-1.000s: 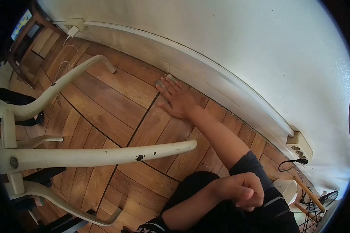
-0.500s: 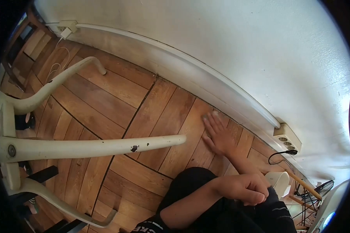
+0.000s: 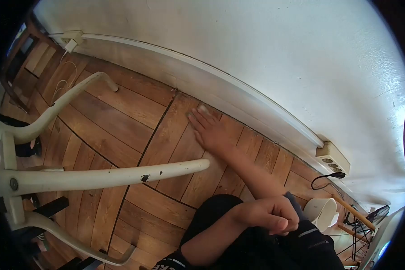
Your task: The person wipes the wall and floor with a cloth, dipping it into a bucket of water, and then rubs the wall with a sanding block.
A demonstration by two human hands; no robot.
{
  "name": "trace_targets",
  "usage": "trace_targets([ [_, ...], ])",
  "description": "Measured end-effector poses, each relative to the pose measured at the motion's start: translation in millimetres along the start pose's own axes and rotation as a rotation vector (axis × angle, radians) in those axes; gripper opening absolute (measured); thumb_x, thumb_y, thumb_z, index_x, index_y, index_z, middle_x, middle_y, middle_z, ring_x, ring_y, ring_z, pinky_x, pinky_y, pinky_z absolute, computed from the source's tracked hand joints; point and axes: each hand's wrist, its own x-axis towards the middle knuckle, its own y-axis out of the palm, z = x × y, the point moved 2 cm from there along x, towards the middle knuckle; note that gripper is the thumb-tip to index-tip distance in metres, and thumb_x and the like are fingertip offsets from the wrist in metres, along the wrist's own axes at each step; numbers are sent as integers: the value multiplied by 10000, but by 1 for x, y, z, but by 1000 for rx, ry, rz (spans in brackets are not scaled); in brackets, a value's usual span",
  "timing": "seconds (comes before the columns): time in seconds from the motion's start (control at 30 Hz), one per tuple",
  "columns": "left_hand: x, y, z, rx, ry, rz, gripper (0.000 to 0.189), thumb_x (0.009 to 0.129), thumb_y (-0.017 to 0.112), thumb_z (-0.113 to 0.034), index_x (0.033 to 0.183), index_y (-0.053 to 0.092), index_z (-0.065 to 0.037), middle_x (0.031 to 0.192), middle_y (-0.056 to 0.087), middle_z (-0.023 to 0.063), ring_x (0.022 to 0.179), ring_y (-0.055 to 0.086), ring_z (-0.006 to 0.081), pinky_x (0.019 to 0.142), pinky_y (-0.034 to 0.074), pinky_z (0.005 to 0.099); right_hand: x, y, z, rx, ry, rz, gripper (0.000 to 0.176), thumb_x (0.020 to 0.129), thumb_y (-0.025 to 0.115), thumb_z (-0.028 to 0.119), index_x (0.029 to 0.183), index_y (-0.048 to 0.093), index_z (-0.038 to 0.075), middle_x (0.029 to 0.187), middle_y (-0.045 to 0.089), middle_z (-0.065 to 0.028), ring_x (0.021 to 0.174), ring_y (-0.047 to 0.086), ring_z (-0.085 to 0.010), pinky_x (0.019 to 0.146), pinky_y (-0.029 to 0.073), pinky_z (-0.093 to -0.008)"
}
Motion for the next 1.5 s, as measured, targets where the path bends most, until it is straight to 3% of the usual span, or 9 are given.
trace_targets([
  [0.07,0,0,2,5,-8,7,575,862,535,-475,495,340,-77,467,317,-6,384,290,110,393,211,259,-39,-15,-2,-7,27,-30,546,794,555,149,1320,414,106,1369,408,-86,1258,389,-273,975,353,-403],
  [0.13,1,1,4,14,-13,14,577,864,531,-479,494,345,-77,467,319,-6,388,298,109,396,214,256,-82,-39,-4,-65,66,180,506,826,483,135,1324,400,104,1362,413,-84,1260,381,-273,990,336,-400],
  [0.33,3,2,8,108,-27,-20,584,856,518,-526,503,373,-84,476,338,-13,419,318,90,421,239,237,-151,-96,-29,-194,-49,336,508,780,506,161,1285,459,128,1353,428,-51,1210,440,-218,944,379,-367],
  [0.5,4,2,12,103,-94,11,580,856,512,-540,524,390,-80,507,349,-29,439,321,68,429,251,229,-107,-150,-34,-508,-386,147,494,768,517,149,1258,495,96,1376,400,-30,1243,404,-178,1007,345,-344],
  [0.6,6,3,11,67,-130,26,574,857,511,-539,532,396,-80,517,352,-32,447,327,63,438,259,225,-80,-122,-80,-791,-225,171,604,762,561,265,1327,416,110,1425,331,4,1323,284,-126,1075,243,-316],
  [0.73,6,7,9,81,-81,14,569,858,515,-532,532,396,-81,513,354,-34,446,327,60,439,262,223,-65,-104,-82,-923,-313,150,728,749,576,399,1379,331,130,1460,258,35,1338,232,-88,1096,184,-301],
  [0.8,3,7,9,42,-69,24,559,856,532,-509,524,393,-81,505,356,-30,441,333,67,432,255,225,-58,-87,-82,-984,-208,140,853,730,538,542,1416,237,134,1490,163,48,1367,129,-83,1123,100,-277],
  [1.2,-14,3,-8,-200,171,11,601,830,532,-533,457,373,-89,427,315,-11,351,299,113,360,189,252,150,-30,-5,-995,-211,-55,850,758,485,587,1428,205,146,1497,153,15,1379,116,-133,1127,87,-307],
  [1.5,-11,1,-6,-165,259,-86,564,888,470,-482,494,363,-92,478,313,-19,355,225,78,352,154,255,47,-75,-39,-1071,-144,0,789,778,492,532,1426,218,175,1497,148,45,1368,153,-111,1126,98,-298],
])
